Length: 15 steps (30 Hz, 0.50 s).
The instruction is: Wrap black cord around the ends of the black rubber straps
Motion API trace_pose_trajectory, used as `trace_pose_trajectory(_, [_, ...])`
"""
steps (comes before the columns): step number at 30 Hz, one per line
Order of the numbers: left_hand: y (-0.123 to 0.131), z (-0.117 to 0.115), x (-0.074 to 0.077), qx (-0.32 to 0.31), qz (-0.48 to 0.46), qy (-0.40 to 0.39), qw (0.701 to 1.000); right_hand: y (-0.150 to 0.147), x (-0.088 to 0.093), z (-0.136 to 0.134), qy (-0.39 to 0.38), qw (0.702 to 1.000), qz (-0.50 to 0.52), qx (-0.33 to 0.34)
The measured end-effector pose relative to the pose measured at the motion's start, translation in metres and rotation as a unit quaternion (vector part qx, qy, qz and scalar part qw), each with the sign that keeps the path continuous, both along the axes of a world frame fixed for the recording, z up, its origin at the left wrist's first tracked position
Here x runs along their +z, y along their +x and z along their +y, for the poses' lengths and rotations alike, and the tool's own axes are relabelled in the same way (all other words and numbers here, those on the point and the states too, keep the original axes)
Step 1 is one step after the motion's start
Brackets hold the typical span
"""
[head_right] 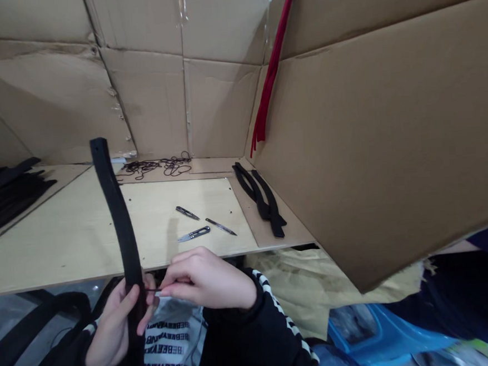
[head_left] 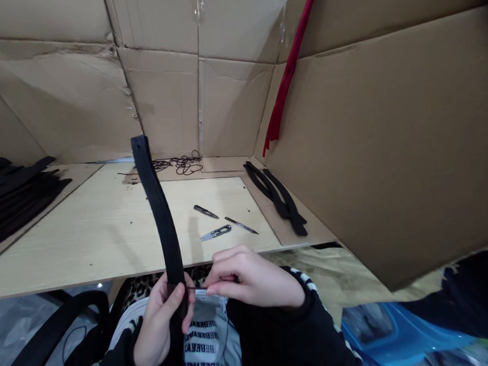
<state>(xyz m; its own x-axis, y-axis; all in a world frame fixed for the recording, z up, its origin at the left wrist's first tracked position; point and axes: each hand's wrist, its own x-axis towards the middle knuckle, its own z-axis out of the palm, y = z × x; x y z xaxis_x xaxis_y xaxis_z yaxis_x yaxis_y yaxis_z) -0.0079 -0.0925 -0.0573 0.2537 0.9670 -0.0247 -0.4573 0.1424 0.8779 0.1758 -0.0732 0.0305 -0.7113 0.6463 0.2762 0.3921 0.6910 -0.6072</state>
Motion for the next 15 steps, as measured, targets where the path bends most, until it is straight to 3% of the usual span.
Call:
trace_pose_trajectory(4, [0.001, -0.001, -0.0003, -0.039, -0.015, -0.033, 0.999, 0.0032, 0.0017, -0.0016, 0.003, 1.0, -0.013, -0.007])
trace_pose_trajectory(11, [-0.0037, 0.0006, -0.0043, 0.025, 0.014, -0.006, 1.0, 0.0035, 0.003, -0.0042, -0.002, 1.0, -0.008, -0.017])
trace_pose_trajectory(15, [-0.006, 0.001, -0.0034, 0.01, 0.006, -0.007, 1.0, 0.0037, 0.0028, -0.005, -0.002, 1.0, -0.003, -0.01])
